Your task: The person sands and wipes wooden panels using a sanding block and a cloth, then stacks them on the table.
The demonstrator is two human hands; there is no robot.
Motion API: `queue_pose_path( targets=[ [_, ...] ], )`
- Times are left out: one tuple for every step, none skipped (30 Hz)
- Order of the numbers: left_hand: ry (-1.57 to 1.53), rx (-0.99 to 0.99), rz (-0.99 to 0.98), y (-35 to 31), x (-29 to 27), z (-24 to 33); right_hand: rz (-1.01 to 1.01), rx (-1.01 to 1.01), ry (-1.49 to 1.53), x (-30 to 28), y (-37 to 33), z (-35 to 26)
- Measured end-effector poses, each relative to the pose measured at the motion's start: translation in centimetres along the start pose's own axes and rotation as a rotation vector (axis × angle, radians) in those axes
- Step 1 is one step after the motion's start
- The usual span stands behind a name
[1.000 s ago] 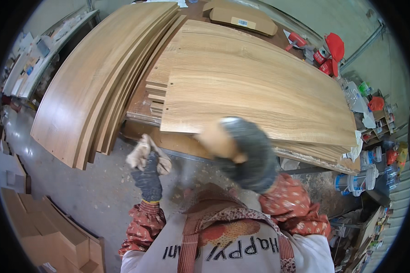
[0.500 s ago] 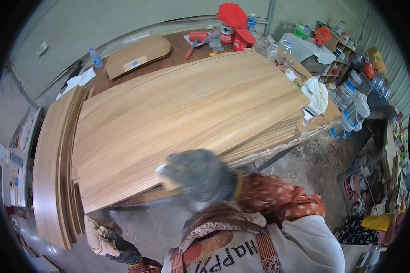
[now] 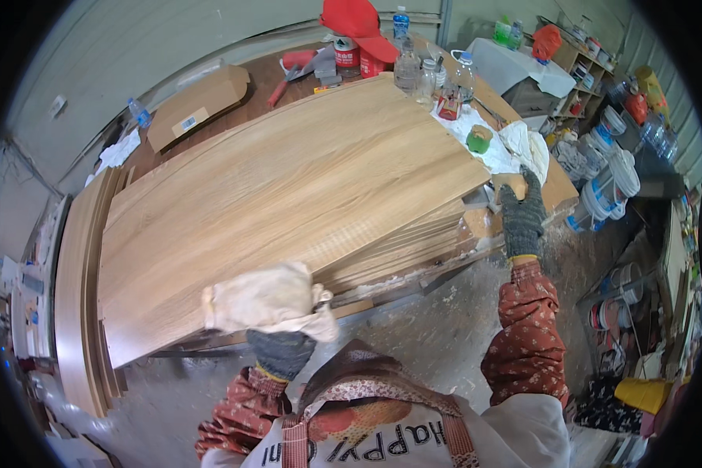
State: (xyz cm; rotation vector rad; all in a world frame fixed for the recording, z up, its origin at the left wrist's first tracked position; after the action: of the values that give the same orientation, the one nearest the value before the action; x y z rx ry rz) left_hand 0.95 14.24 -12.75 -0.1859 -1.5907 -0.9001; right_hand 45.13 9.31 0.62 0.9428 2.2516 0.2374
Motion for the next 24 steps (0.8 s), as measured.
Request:
queue_pose_path(
  targets=[
    [-0.047, -0.041, -0.036, 2.4, 1.0, -2.4, -0.007, -0.01, 0.002, 0.1, 1.1, 0.2],
    [-0.08, -0.078, -0.093, 4.8, 2.3, -4.3, -0.066, 0.029, -0.062, 1.3, 2.6, 0.7],
    [-0.114, -0.114, -0.174, 7.1, 3.4, -6.2, -0.125, 0.07, -0.132, 2.6, 3.5, 1.3],
    [-0.155, -0.151, -0.271, 9.6, 4.3, -8.4, -0.322, -0.421, -0.647, 4.6, 3.6, 2.0],
    [-0.202, -0.16, -0.381, 11.4, 4.9, -9.9, -0.285, -0.338, -0.516, 3.6, 5.2, 3.4],
    [-0.321, -0.076, -0.518, 13.0, 5.0, -10.2, -0.255, -0.243, -0.293, 3.2, 5.9, 3.2],
    [-0.549, 0.189, -0.653, 13.5, 4.1, -8.5, -0.226, -0.158, 0.036, 3.3, 6.3, 2.2],
    [-0.257, 0.196, 0.068, 9.2, -6.1, -9.3, -0.213, -0.121, 0.3, 3.1, 6.0, 0.9],
    [-0.249, 0.235, 0.068, 11.2, -4.2, -8.6, -0.221, -0.109, 0.477, 2.1, 4.5, -0.2],
    [-0.103, -0.221, -0.46, 15.0, 5.3, -11.5, -0.263, -0.127, 0.583, 1.7, 2.2, -2.3],
    [0.074, -0.699, -0.965, 12.8, 11.1, -15.0, -0.318, -0.167, 0.597, 1.2, -0.6, -5.1],
    [0.118, -0.659, -0.948, 11.3, 10.4, -15.1, -0.343, -0.287, 0.526, 1.5, -3.5, -10.4],
    [0.146, -0.484, -0.667, 10.4, 6.7, -14.6, -0.366, -0.41, 0.458, 2.2, -6.9, -15.0],
    [0.146, -0.314, -0.402, 9.1, 2.6, -14.1, -0.503, -0.459, 0.071, 5.9, -10.5, -13.2],
    [0.125, -0.156, -0.143, 8.3, -0.7, -13.0, -0.605, -0.493, -0.332, 9.8, -13.3, -10.6],
    [0.684, -0.314, -0.195, 10.5, 5.0, -13.3, -0.613, -0.49, -0.341, 10.5, -13.6, -11.6],
    [1.258, -0.457, -0.234, 12.4, 10.8, -12.9, -0.422, -0.682, -0.251, 9.5, -14.7, -15.9],
    [1.271, -0.428, -0.216, 12.3, 10.6, -12.5, -0.23, -0.88, -0.141, 7.8, -16.0, -19.4],
    [0.938, -0.489, -0.108, 12.0, 8.5, -13.2, -0.244, -0.899, -0.134, 7.4, -15.5, -20.1],
    [0.593, -0.549, -0.016, 11.4, 7.4, -14.4, -0.326, -0.726, -0.085, 6.7, -13.1, -19.1],
    [0.593, -0.539, -0.012, 10.9, 7.7, -13.7, -0.406, -0.549, -0.032, 6.4, -11.1, -18.0],
    [0.381, -0.456, -0.17, 10.4, 10.1, -12.9, -0.272, -0.458, 0.096, 4.6, -9.1, -17.8],
    [0.173, -0.365, -0.32, 9.3, 12.9, -11.7, -0.142, -0.363, 0.227, 3.0, -7.1, -17.6],
    [0.24, -0.376, -0.143, 7.8, 12.5, -10.1, 0.076, -0.59, -0.052, 0.4, -7.0, -20.6]
  ],
)
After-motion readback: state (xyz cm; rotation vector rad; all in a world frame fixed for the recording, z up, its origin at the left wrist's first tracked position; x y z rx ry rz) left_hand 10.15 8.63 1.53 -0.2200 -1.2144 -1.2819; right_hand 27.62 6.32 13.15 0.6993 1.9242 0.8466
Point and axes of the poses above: each hand's wrist, its own y-axis towards the middle knuckle, its own x-axis out of the palm, z = x × y, the point moved 10 cm from there along y, towards the middle knuckle, and after that the axes turned 15 degrees about -z, right-handed, at the moved point
